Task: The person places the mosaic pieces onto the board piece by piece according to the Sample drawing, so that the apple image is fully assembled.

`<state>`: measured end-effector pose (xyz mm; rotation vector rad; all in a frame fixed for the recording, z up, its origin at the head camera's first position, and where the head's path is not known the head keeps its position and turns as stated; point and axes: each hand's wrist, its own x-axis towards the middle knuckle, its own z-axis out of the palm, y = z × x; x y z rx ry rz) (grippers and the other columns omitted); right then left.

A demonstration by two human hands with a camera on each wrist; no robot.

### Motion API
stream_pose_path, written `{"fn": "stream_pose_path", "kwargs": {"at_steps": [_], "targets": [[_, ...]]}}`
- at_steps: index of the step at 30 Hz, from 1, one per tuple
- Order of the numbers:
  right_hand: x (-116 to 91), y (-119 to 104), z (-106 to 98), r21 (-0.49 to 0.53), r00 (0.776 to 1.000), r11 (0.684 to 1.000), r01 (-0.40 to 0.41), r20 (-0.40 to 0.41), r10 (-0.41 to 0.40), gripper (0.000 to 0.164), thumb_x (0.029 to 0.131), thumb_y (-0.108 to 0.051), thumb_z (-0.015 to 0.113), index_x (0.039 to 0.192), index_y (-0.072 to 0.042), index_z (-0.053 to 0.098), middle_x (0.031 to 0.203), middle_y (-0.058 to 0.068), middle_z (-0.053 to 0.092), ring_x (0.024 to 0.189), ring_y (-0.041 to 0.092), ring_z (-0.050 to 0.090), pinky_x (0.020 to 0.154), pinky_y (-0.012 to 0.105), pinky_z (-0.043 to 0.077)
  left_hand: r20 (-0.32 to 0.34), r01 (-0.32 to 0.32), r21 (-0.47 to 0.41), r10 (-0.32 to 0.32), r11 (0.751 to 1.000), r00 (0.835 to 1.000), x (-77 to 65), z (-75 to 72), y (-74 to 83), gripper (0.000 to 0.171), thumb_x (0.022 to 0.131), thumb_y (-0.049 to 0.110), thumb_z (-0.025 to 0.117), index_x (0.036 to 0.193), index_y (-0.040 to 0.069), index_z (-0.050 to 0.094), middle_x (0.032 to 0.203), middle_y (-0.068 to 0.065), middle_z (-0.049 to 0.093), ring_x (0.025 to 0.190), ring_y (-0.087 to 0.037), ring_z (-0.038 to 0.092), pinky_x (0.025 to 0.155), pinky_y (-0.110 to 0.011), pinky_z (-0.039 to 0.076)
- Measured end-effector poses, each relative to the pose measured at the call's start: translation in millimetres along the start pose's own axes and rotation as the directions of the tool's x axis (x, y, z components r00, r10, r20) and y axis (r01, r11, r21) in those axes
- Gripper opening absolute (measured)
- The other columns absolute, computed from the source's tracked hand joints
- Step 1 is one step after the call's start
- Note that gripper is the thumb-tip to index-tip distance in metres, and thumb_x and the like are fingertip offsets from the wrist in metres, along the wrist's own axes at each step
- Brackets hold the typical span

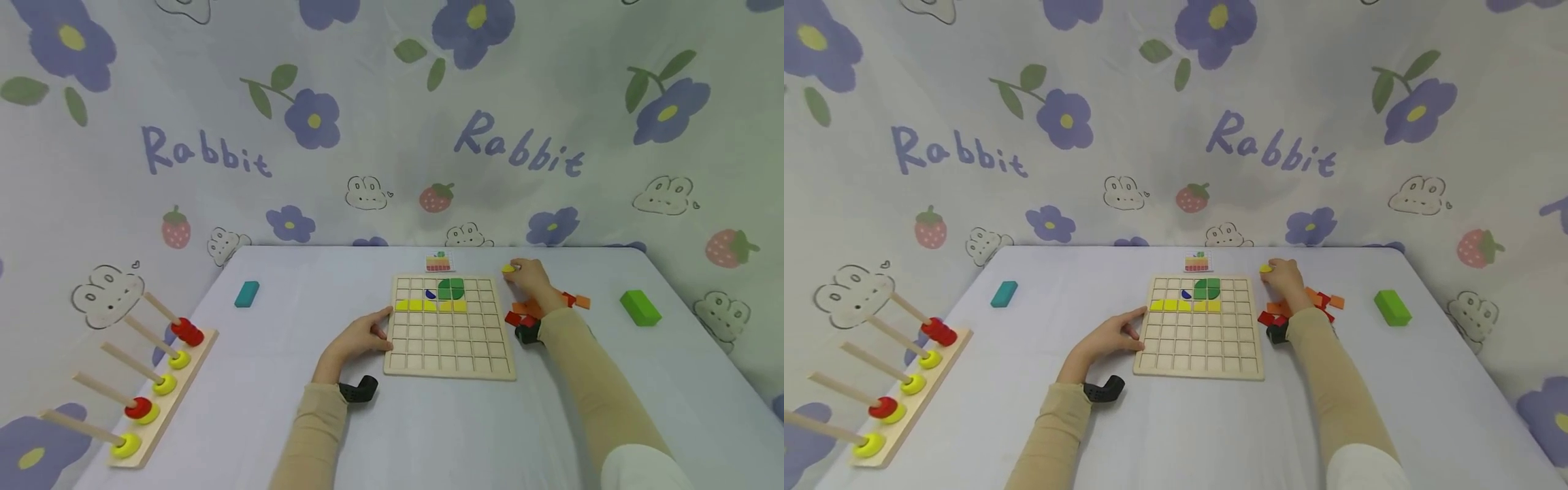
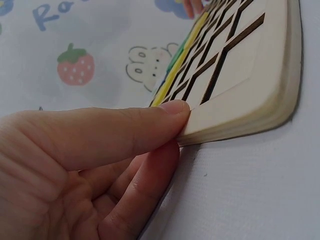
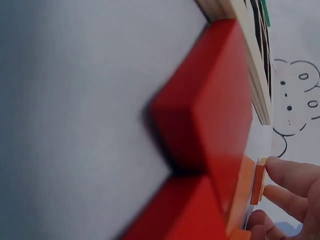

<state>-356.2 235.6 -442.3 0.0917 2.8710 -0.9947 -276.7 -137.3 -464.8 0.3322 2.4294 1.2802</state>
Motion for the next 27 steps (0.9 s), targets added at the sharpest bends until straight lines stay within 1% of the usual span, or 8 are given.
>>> {"fn": "stream_pose_path", "kwargs": {"at_steps": [5, 8, 12, 14, 18, 22, 24, 27], "targets": [[3, 4, 3, -0.025, 1.000, 1.000, -0.004, 0.014, 0.004, 0.040, 0.091, -0.017, 0.054, 0.123, 0.006, 0.053, 0.124, 0.032, 0.043, 0.116, 0.044, 0.039, 0.096, 0.051, 0.034, 0.001, -0.009, 0.012, 0.009, 1.000, 1.000, 0.3, 1.1, -1.1, 0.082, 0.072, 0.008, 0.076, 0.143, 0.011, 0.036, 0.078, -0.004, 0.056, 0.067, -0.015, 0.049, 0.063, -0.027, 0.040], [6, 5, 4, -0.046, 1.000, 0.999, 0.017, 0.006, -0.017, 0.040, 0.090, -0.016, 0.055, 0.124, 0.004, 0.052, 0.119, 0.030, 0.047, 0.109, 0.041, 0.044, 0.092, 0.049, 0.037, -0.008, 0.001, 0.009, -0.001, 1.000, 1.000, 0.6, 0.7, -1.0, 0.082, 0.072, 0.008, 0.076, 0.143, 0.012, 0.036, 0.078, -0.005, 0.056, 0.067, -0.016, 0.048, 0.062, -0.027, 0.040], [10, 3, 6, -0.082, 0.996, 0.993, 0.083, 0.048, -0.079, 0.051, 0.090, -0.016, 0.054, 0.135, 0.004, 0.041, 0.118, 0.032, 0.047, 0.106, 0.040, 0.044, 0.091, 0.051, 0.037, -0.015, 0.002, 0.003, -0.002, 1.000, 1.000, 0.8, 0.1, -1.4, 0.082, 0.072, 0.007, 0.076, 0.143, 0.013, 0.036, 0.078, -0.005, 0.056, 0.067, -0.016, 0.048, 0.061, -0.027, 0.040], [10, 1, 8, -0.114, 0.989, 0.985, 0.132, 0.079, -0.124, 0.051, 0.091, -0.016, 0.052, 0.136, 0.003, 0.040, 0.119, 0.035, 0.043, 0.107, 0.042, 0.043, 0.090, 0.053, 0.036, -0.016, 0.001, -0.004, -0.001, 1.000, 1.000, 0.8, 0.2, -1.8, 0.082, 0.071, 0.007, 0.076, 0.143, 0.012, 0.036, 0.078, -0.005, 0.056, 0.067, -0.016, 0.048, 0.061, -0.027, 0.040], [8, -2, 10, -0.156, 0.984, 0.974, 0.166, 0.092, -0.153, 0.039, 0.091, -0.016, 0.052, 0.127, 0.000, 0.053, 0.116, 0.032, 0.041, 0.105, 0.043, 0.042, 0.086, 0.054, 0.037, -0.012, 0.003, -0.013, -0.003, 1.000, 1.000, 0.6, 1.2, -2.8, 0.083, 0.071, 0.008, 0.077, 0.143, 0.012, 0.036, 0.078, -0.005, 0.056, 0.067, -0.016, 0.048, 0.062, -0.027, 0.040], [5, -1, 11, -0.147, 0.988, 0.978, 0.149, 0.055, -0.143, 0.026, 0.090, -0.016, 0.057, 0.110, 0.000, 0.060, 0.108, 0.025, 0.051, 0.097, 0.036, 0.049, 0.084, 0.049, 0.039, -0.011, 0.007, -0.009, -0.007, 1.000, 1.000, 0.1, 2.5, -2.7, 0.082, 0.071, 0.008, 0.077, 0.143, 0.012, 0.036, 0.078, -0.005, 0.056, 0.068, -0.016, 0.049, 0.062, -0.027, 0.040], [4, -1, 10, -0.138, 0.990, 0.981, 0.136, 0.045, -0.130, 0.026, 0.089, -0.017, 0.059, 0.107, 0.001, 0.060, 0.105, 0.023, 0.056, 0.096, 0.035, 0.051, 0.083, 0.047, 0.040, -0.014, 0.007, -0.005, -0.007, 1.000, 1.000, -0.1, 2.4, -2.1, 0.082, 0.071, 0.008, 0.077, 0.143, 0.012, 0.037, 0.078, -0.005, 0.056, 0.068, -0.016, 0.049, 0.062, -0.027, 0.040], [2, 1, 10, -0.075, 0.996, 0.994, 0.079, 0.045, -0.076, 0.029, 0.086, -0.018, 0.062, 0.108, 0.001, 0.059, 0.108, 0.023, 0.057, 0.097, 0.033, 0.052, 0.084, 0.044, 0.041, -0.019, 0.006, -0.001, -0.006, 1.000, 1.000, -0.2, 1.9, -1.3, 0.082, 0.072, 0.007, 0.076, 0.143, 0.012, 0.036, 0.078, -0.005, 0.056, 0.068, -0.016, 0.049, 0.062, -0.027, 0.040]]}}
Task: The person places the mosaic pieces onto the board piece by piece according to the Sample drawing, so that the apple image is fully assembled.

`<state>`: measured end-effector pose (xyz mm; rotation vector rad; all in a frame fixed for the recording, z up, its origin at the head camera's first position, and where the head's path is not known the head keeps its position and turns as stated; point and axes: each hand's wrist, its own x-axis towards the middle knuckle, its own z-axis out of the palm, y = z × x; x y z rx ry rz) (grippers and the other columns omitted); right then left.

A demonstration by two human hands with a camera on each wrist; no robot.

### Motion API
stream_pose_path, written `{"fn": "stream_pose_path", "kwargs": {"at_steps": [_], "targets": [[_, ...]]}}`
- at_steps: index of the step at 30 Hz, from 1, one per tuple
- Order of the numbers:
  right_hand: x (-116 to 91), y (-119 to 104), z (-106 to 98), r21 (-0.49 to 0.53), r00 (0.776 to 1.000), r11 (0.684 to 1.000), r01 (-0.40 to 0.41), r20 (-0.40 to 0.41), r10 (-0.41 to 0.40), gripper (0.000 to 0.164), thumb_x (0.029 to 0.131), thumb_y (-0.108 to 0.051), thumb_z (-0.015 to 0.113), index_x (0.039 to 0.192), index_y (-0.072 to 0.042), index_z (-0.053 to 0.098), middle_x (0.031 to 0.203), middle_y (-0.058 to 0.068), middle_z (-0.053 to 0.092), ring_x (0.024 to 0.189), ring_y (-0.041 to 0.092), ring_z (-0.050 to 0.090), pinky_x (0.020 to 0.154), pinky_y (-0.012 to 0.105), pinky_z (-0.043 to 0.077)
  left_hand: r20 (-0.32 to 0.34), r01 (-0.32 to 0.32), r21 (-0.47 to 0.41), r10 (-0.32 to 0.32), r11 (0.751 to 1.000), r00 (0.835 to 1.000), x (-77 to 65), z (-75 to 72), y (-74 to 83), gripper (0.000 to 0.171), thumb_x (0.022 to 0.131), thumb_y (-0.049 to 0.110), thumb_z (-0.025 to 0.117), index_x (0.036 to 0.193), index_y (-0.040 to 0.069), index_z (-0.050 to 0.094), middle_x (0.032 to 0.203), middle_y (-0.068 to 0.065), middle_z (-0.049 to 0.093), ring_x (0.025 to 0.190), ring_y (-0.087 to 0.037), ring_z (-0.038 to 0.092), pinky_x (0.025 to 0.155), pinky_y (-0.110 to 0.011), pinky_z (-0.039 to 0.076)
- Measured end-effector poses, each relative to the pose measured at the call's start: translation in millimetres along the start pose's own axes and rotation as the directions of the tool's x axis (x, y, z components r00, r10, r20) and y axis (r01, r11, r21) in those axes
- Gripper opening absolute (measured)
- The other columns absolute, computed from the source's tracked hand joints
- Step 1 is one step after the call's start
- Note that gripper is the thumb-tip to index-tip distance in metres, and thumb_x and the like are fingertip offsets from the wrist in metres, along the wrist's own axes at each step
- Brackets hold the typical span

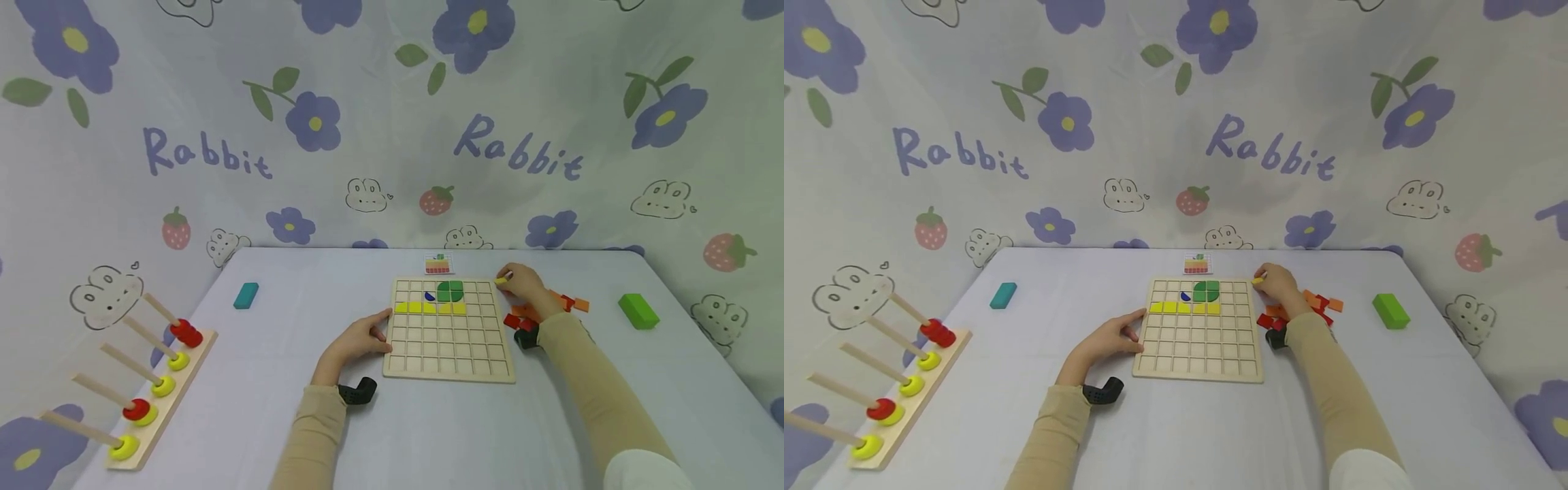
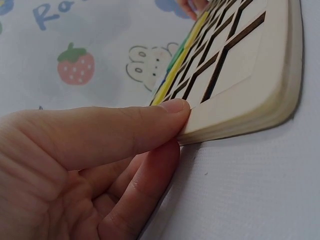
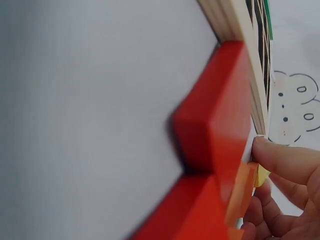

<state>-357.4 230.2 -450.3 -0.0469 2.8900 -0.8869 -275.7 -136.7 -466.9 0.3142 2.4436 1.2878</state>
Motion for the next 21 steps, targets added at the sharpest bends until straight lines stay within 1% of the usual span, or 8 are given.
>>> {"fn": "stream_pose_path", "kwargs": {"at_steps": [3, 7, 10, 12, 15, 17, 19, 21], "targets": [[-3, 2, -1, 0.118, 0.998, 0.991, -0.061, 0.033, 0.057, 0.034, 0.086, -0.016, 0.064, 0.112, 0.004, 0.058, 0.108, 0.022, 0.056, 0.091, 0.028, 0.056, 0.078, 0.038, 0.046, 0.001, -0.004, 0.002, 0.004, 1.000, 1.000, 0.2, -0.1, -0.2, 0.082, 0.072, 0.008, 0.076, 0.143, 0.012, 0.036, 0.078, -0.005, 0.056, 0.068, -0.016, 0.049, 0.062, -0.027, 0.040], [-9, 5, -2, 0.258, 0.991, 0.959, -0.120, 0.081, 0.102, 0.034, 0.086, -0.014, 0.064, 0.114, 0.006, 0.058, 0.097, 0.017, 0.059, 0.071, 0.019, 0.060, 0.064, 0.029, 0.050, 0.005, -0.005, 0.002, 0.005, 1.000, 1.000, 0.2, 0.3, -1.2, 0.082, 0.072, 0.008, 0.076, 0.143, 0.012, 0.036, 0.079, -0.005, 0.056, 0.068, -0.016, 0.048, 0.063, -0.027, 0.040], [-12, 4, -2, 0.298, 0.989, 0.944, -0.141, 0.089, 0.119, 0.032, 0.087, -0.015, 0.064, 0.113, 0.003, 0.059, 0.096, 0.014, 0.060, 0.070, 0.016, 0.056, 0.062, 0.028, 0.050, 0.005, 0.003, -0.002, -0.003, 1.000, 1.000, -0.5, 0.2, -1.0, 0.082, 0.072, 0.007, 0.076, 0.143, 0.012, 0.036, 0.079, -0.005, 0.056, 0.069, -0.016, 0.049, 0.063, -0.027, 0.040], [-14, 3, -3, 0.313, 0.989, 0.939, -0.141, 0.086, 0.120, 0.030, 0.087, -0.016, 0.063, 0.111, 0.002, 0.060, 0.100, 0.014, 0.059, 0.073, 0.019, 0.056, 0.063, 0.029, 0.050, 0.005, 0.005, -0.001, -0.005, 1.000, 1.000, -0.8, 0.1, -0.8, 0.081, 0.072, 0.007, 0.076, 0.143, 0.012, 0.036, 0.079, -0.005, 0.056, 0.069, -0.016, 0.049, 0.063, -0.027, 0.040], [-16, -3, -4, 0.326, 0.993, 0.938, -0.115, 0.055, 0.103, 0.026, 0.089, -0.016, 0.061, 0.109, -0.001, 0.059, 0.109, 0.015, 0.055, 0.083, 0.024, 0.054, 0.067, 0.033, 0.050, 0.007, 0.004, 0.002, -0.004, 1.000, 1.000, -0.8, -0.2, -0.3, 0.081, 0.072, 0.006, 0.076, 0.143, 0.012, 0.037, 0.079, -0.006, 0.056, 0.070, -0.017, 0.049, 0.063, -0.027, 0.041], [-16, -7, -4, 0.309, 0.999, 0.950, -0.051, 0.013, 0.049, 0.024, 0.089, -0.015, 0.060, 0.109, -0.001, 0.059, 0.111, 0.017, 0.055, 0.091, 0.029, 0.055, 0.073, 0.036, 0.050, 0.007, 0.003, 0.006, -0.003, 1.000, 1.000, -0.6, -0.3, 0.0, 0.081, 0.072, 0.007, 0.076, 0.143, 0.012, 0.037, 0.079, -0.006, 0.056, 0.070, -0.017, 0.049, 0.063, -0.027, 0.041], [-17, -12, -4, 0.282, 1.000, 0.959, 0.005, -0.024, 0.002, 0.027, 0.089, -0.017, 0.061, 0.110, -0.001, 0.059, 0.113, 0.018, 0.056, 0.098, 0.030, 0.053, 0.080, 0.039, 0.048, 0.006, 0.004, 0.008, -0.004, 1.000, 1.000, -0.4, -0.5, 0.5, 0.081, 0.072, 0.007, 0.076, 0.143, 0.012, 0.037, 0.079, -0.006, 0.056, 0.070, -0.016, 0.049, 0.063, -0.027, 0.041], [-17, -18, -4, 0.270, 0.999, 0.962, 0.029, -0.036, -0.020, 0.032, 0.088, -0.022, 0.063, 0.113, -0.002, 0.060, 0.113, 0.017, 0.057, 0.102, 0.030, 0.051, 0.085, 0.041, 0.044, 0.004, 0.005, 0.007, -0.005, 1.000, 1.000, 0.1, -0.6, 1.1, 0.081, 0.072, 0.008, 0.076, 0.143, 0.013, 0.037, 0.079, -0.005, 0.056, 0.069, -0.016, 0.049, 0.063, -0.027, 0.041]]}}
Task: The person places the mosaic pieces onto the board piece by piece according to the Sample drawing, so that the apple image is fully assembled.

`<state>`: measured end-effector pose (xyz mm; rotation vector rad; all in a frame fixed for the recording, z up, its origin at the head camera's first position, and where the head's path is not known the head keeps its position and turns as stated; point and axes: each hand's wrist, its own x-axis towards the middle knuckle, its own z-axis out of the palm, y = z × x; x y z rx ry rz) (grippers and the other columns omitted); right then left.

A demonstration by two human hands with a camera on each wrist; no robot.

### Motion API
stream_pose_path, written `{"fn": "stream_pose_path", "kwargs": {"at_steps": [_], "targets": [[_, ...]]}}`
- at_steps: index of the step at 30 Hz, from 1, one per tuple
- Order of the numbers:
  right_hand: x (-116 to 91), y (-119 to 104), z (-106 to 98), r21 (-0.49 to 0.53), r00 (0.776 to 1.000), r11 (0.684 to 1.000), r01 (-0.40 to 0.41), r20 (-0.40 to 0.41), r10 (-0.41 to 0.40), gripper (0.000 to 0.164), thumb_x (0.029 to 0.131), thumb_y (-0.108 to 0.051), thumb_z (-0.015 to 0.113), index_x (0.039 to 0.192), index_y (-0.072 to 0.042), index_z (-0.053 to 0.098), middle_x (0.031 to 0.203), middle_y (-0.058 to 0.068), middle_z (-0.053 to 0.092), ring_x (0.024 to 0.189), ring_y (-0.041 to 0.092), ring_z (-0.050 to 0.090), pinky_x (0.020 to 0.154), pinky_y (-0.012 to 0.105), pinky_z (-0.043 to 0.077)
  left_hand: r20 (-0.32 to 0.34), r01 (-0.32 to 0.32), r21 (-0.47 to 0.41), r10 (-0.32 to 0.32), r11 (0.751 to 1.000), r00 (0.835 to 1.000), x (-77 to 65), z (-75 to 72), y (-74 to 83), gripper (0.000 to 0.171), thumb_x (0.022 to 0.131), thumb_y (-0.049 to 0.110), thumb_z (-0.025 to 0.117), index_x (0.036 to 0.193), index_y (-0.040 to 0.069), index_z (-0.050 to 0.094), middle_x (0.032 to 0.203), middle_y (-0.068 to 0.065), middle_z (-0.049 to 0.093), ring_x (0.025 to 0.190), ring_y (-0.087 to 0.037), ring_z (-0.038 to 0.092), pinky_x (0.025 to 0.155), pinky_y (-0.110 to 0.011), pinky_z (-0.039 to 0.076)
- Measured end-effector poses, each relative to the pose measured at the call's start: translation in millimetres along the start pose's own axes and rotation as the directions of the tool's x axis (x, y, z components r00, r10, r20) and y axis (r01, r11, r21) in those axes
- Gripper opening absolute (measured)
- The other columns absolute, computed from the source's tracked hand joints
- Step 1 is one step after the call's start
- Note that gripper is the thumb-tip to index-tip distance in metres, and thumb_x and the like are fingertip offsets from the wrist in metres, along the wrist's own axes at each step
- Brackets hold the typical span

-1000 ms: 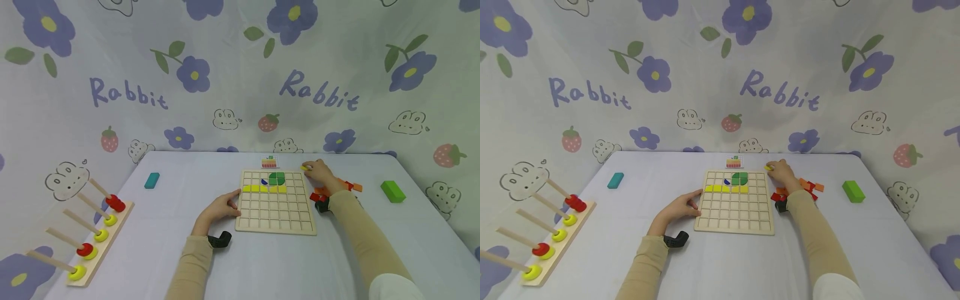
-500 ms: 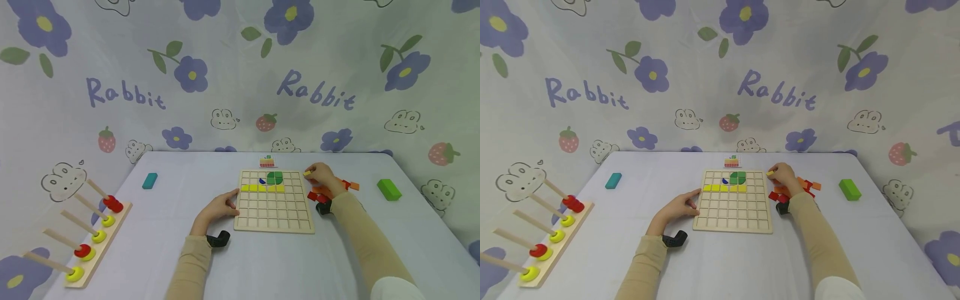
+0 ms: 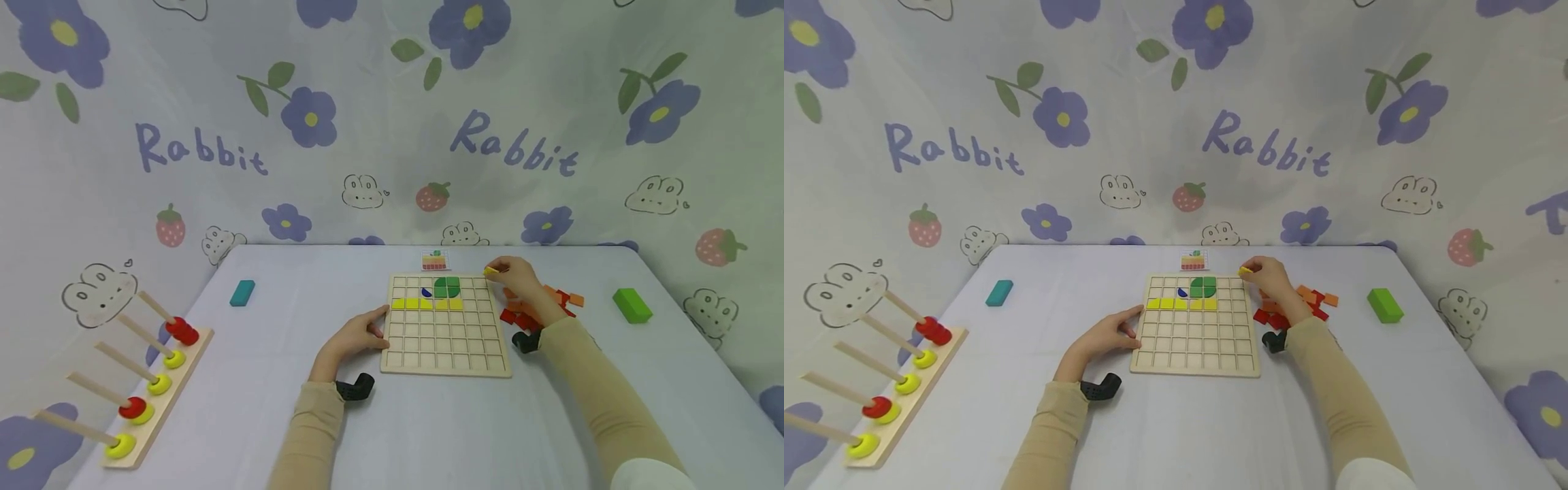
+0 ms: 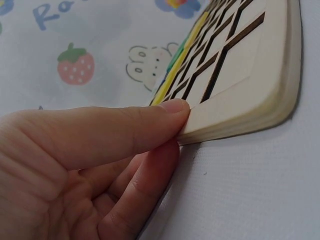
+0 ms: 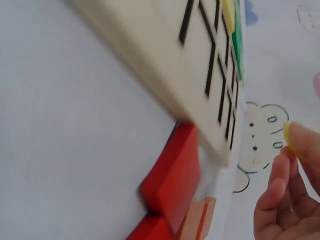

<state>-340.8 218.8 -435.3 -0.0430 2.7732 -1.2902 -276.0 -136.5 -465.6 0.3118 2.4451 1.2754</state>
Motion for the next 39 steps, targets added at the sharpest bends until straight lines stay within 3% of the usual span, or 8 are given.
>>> {"fn": "stream_pose_path", "kwargs": {"at_steps": [4, 8, 11, 16, 20, 26, 39], "targets": [[1, -9, 2, 0.061, 0.996, 0.998, -0.014, 0.087, 0.008, 0.043, 0.092, -0.030, 0.057, 0.125, -0.002, 0.055, 0.119, 0.019, 0.054, 0.107, 0.033, 0.050, 0.092, 0.045, 0.040, -0.002, 0.000, -0.008, 0.000, 1.000, 1.000, 0.9, -0.7, 0.8, 0.081, 0.072, 0.007, 0.076, 0.143, 0.013, 0.036, 0.079, -0.005, 0.056, 0.070, -0.016, 0.049, 0.063, -0.027, 0.041], [2, -15, 5, 0.132, 0.976, 0.991, -0.008, 0.217, -0.021, 0.041, 0.098, -0.019, 0.045, 0.130, 0.006, 0.045, 0.121, 0.025, 0.051, 0.110, 0.036, 0.052, 0.095, 0.044, 0.041, -0.005, 0.003, -0.006, -0.003, 1.000, 1.000, 1.2, -0.7, 1.1, 0.081, 0.073, 0.007, 0.076, 0.143, 0.014, 0.036, 0.079, -0.006, 0.056, 0.070, -0.017, 0.049, 0.063, -0.027, 0.040], [2, -16, 8, 0.130, 0.953, 0.991, -0.019, 0.301, -0.021, 0.036, 0.099, -0.013, 0.040, 0.129, 0.007, 0.046, 0.109, 0.022, 0.055, 0.099, 0.030, 0.054, 0.089, 0.038, 0.044, -0.008, 0.006, 0.000, -0.006, 1.000, 1.000, 0.9, -0.1, 1.0, 0.081, 0.073, 0.007, 0.076, 0.143, 0.014, 0.036, 0.079, -0.006, 0.055, 0.070, -0.017, 0.048, 0.063, -0.027, 0.040], [-3, -18, 14, 0.013, 0.914, 1.000, 0.005, 0.406, -0.009, 0.032, 0.098, -0.010, 0.041, 0.126, 0.002, 0.051, 0.084, 0.011, 0.051, 0.074, 0.020, 0.047, 0.072, 0.031, 0.039, -0.005, 0.008, -0.007, -0.008, 1.000, 1.000, 0.9, 0.1, 0.4, 0.082, 0.072, 0.007, 0.076, 0.143, 0.014, 0.036, 0.079, -0.006, 0.055, 0.070, -0.017, 0.048, 0.063, -0.027, 0.040], [-9, -20, 20, -0.050, 0.928, 0.997, 0.051, 0.372, -0.029, 0.024, 0.092, -0.006, 0.052, 0.114, 0.003, 0.057, 0.084, 0.011, 0.056, 0.069, 0.019, 0.050, 0.066, 0.030, 0.043, -0.001, 0.003, -0.002, -0.003, 1.000, 1.000, 0.9, -0.5, 0.2, 0.081, 0.072, 0.007, 0.076, 0.143, 0.013, 0.036, 0.079, -0.006, 0.055, 0.070, -0.017, 0.048, 0.063, -0.027, 0.040], [-12, -20, 31, -0.128, 0.957, 0.987, 0.098, 0.286, -0.058, 0.016, 0.088, -0.008, 0.059, 0.101, 0.001, 0.063, 0.095, 0.012, 0.061, 0.084, 0.021, 0.053, 0.075, 0.033, 0.044, 0.003, 0.013, -0.014, -0.013, 1.000, 1.000, 1.8, -0.2, -1.0, 0.082, 0.072, 0.007, 0.076, 0.143, 0.013, 0.036, 0.079, -0.006, 0.056, 0.069, -0.017, 0.049, 0.063, -0.027, 0.040], [-14, -22, 36, -0.204, 0.961, 0.962, 0.179, 0.247, -0.126, 0.009, 0.085, -0.007, 0.062, 0.092, -0.002, 0.065, 0.089, 0.010, 0.063, 0.080, 0.022, 0.054, 0.073, 0.036, 0.045, 0.004, 0.017, -0.002, -0.017, 1.000, 1.000, 3.5, 0.3, -0.2, 0.082, 0.073, 0.008, 0.076, 0.144, 0.014, 0.035, 0.080, -0.006, 0.056, 0.069, -0.017, 0.049, 0.062, -0.027, 0.040]]}}
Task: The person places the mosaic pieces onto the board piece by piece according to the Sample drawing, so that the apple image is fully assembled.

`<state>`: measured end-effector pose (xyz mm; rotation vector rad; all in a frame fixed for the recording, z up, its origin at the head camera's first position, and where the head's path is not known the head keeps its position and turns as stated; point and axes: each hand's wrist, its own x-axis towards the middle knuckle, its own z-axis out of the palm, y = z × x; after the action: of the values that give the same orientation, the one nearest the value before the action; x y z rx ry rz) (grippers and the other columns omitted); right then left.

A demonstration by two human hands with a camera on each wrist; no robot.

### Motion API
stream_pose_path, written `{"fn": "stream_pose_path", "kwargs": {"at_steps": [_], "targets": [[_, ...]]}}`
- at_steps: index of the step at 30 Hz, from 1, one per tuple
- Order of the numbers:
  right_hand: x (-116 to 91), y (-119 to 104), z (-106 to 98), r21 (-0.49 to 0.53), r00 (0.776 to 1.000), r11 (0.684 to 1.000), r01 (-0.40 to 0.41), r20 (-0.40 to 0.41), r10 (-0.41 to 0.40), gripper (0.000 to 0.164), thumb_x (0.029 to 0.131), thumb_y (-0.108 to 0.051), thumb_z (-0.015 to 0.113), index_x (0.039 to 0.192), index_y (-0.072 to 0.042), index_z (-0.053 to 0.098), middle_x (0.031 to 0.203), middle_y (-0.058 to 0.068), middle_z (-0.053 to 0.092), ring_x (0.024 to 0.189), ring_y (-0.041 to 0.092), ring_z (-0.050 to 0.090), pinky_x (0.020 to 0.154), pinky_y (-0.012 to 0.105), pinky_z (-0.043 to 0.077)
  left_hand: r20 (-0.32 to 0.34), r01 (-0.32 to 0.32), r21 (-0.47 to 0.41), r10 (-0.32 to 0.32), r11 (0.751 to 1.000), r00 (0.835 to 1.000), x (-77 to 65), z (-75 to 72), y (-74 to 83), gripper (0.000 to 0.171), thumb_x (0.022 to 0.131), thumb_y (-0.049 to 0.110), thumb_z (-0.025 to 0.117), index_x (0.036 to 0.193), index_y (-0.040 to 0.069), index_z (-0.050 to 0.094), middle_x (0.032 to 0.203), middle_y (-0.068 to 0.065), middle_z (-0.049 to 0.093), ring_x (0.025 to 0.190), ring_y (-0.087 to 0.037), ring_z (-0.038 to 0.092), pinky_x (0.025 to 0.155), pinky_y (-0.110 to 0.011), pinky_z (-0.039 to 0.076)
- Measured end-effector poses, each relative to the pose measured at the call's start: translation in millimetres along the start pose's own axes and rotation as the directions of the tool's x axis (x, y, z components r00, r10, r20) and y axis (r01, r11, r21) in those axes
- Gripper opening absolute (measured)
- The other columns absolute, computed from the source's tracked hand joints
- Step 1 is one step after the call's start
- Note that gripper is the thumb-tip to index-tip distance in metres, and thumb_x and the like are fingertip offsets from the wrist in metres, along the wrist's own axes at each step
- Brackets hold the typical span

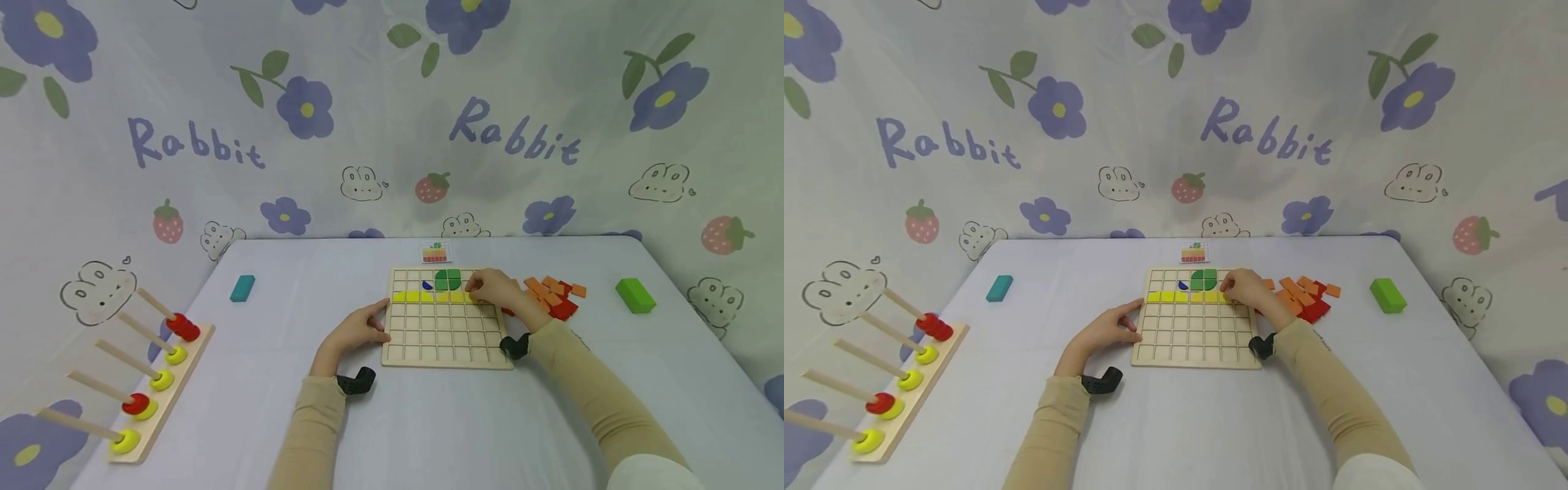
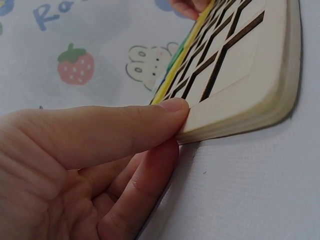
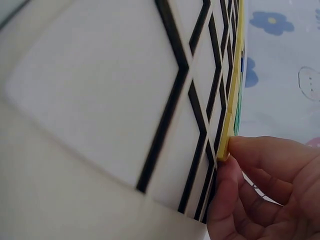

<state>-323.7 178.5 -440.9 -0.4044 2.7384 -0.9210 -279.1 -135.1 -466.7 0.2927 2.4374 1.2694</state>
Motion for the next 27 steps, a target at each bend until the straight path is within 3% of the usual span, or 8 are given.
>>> {"fn": "stream_pose_path", "kwargs": {"at_steps": [8, 15, 23, 27], "targets": [[-6, 2, -6, 0.044, 0.998, 0.998, -0.039, -0.047, 0.041, 0.015, 0.086, -0.014, 0.064, 0.098, -0.005, 0.064, 0.085, 0.009, 0.058, 0.076, 0.021, 0.051, 0.065, 0.031, 0.041, 0.013, 0.013, -0.031, -0.013, 0.999, 1.000, 2.3, 0.0, -1.1, 0.082, 0.073, 0.008, 0.076, 0.144, 0.016, 0.034, 0.084, -0.007, 0.056, 0.073, -0.017, 0.049, 0.064, -0.027, 0.042], [-29, 18, -34, 0.140, 0.984, 0.985, -0.101, -0.134, 0.119, 0.029, 0.089, -0.020, 0.061, 0.111, -0.002, 0.059, 0.098, 0.016, 0.057, 0.084, 0.028, 0.054, 0.067, 0.033, 0.046, -0.001, 0.014, -0.010, -0.014, 1.000, 1.000, 0.3, -1.1, -0.7, 0.082, 0.073, 0.008, 0.076, 0.144, 0.017, 0.036, 0.082, -0.006, 0.057, 0.071, -0.017, 0.049, 0.063, -0.027, 0.041], [-61, 57, -65, 0.200, 0.944, 0.964, -0.176, -0.244, 0.223, 0.038, 0.092, -0.026, 0.056, 0.121, -0.001, 0.054, 0.111, 0.021, 0.052, 0.097, 0.032, 0.048, 0.077, 0.038, 0.044, 0.004, 0.029, -0.009, -0.029, 1.000, 1.000, -0.1, -1.1, -1.4, 0.083, 0.073, 0.009, 0.076, 0.144, 0.018, 0.035, 0.082, -0.006, 0.056, 0.070, -0.017, 0.049, 0.063, -0.027, 0.040], [-78, 78, -73, 0.290, 0.916, 0.930, -0.226, -0.261, 0.304, 0.043, 0.094, -0.027, 0.052, 0.126, 0.002, 0.050, 0.115, 0.023, 0.049, 0.101, 0.034, 0.049, 0.085, 0.041, 0.045, 0.016, 0.019, -0.020, -0.018, 1.000, 1.000, 1.8, 0.4, -0.5, 0.083, 0.073, 0.010, 0.076, 0.144, 0.017, 0.034, 0.082, -0.007, 0.056, 0.071, -0.017, 0.048, 0.063, -0.028, 0.040]]}}
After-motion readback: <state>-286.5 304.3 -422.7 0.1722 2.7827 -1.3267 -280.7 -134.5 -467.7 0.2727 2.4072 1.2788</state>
